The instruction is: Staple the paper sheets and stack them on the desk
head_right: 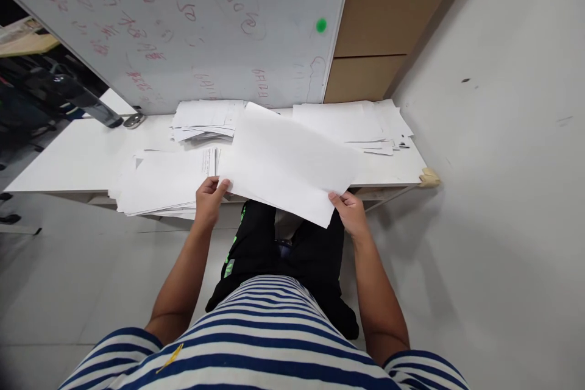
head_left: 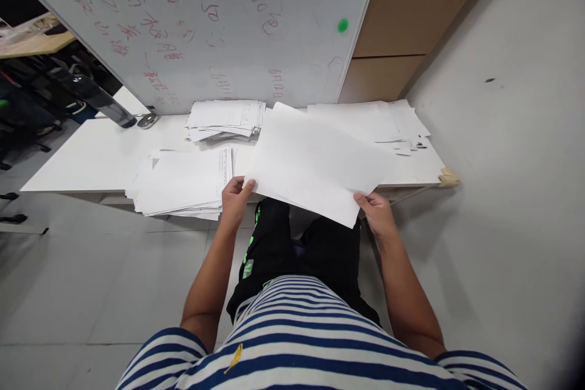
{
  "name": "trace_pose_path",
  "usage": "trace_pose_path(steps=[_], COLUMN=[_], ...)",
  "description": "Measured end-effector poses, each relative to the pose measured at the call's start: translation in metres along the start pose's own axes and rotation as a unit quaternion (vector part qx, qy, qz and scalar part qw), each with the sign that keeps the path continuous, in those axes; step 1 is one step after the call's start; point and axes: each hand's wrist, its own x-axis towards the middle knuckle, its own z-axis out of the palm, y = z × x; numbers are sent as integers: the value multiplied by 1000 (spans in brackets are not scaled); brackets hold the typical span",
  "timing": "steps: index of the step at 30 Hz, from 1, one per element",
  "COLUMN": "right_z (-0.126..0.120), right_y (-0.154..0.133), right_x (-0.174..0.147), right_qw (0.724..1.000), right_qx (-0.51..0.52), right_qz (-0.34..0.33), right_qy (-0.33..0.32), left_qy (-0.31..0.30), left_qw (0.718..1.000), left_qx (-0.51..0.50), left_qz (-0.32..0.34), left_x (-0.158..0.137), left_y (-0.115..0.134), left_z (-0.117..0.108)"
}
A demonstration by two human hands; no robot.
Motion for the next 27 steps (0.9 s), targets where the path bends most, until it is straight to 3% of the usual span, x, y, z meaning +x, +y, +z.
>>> trace_pose_path(steps=[6,9,13,18,20,24,27], right_z=[-8,1,26,62,70,78,83], right_y=[-47,-72,-75,-40,-34,-36,-31], right_x=[53,79,98,108,109,107,102], right_qw=[985,974,973,988,987,980,984], right_qx=[-15,-29,-63,-115,-129,-132,-126], right_qz=[-134,-196,-211,-107,-95,-151,-122], right_qy=[108,112,70,-8,-13,-5,-14], left_qy=[-181,-194,-137,-67,-55,-55,-64], left_qw=[981,975,979,988,985,982,977], left_qx=[19,-17,-45,104,132,146,178], left_qz=[62,109,145,94,93,107,93], left_x=[64,100,136,140,133,122,116], left_y=[55,67,30,-35,-43,-37,-34], left_z=[12,30,55,59,53,42,37])
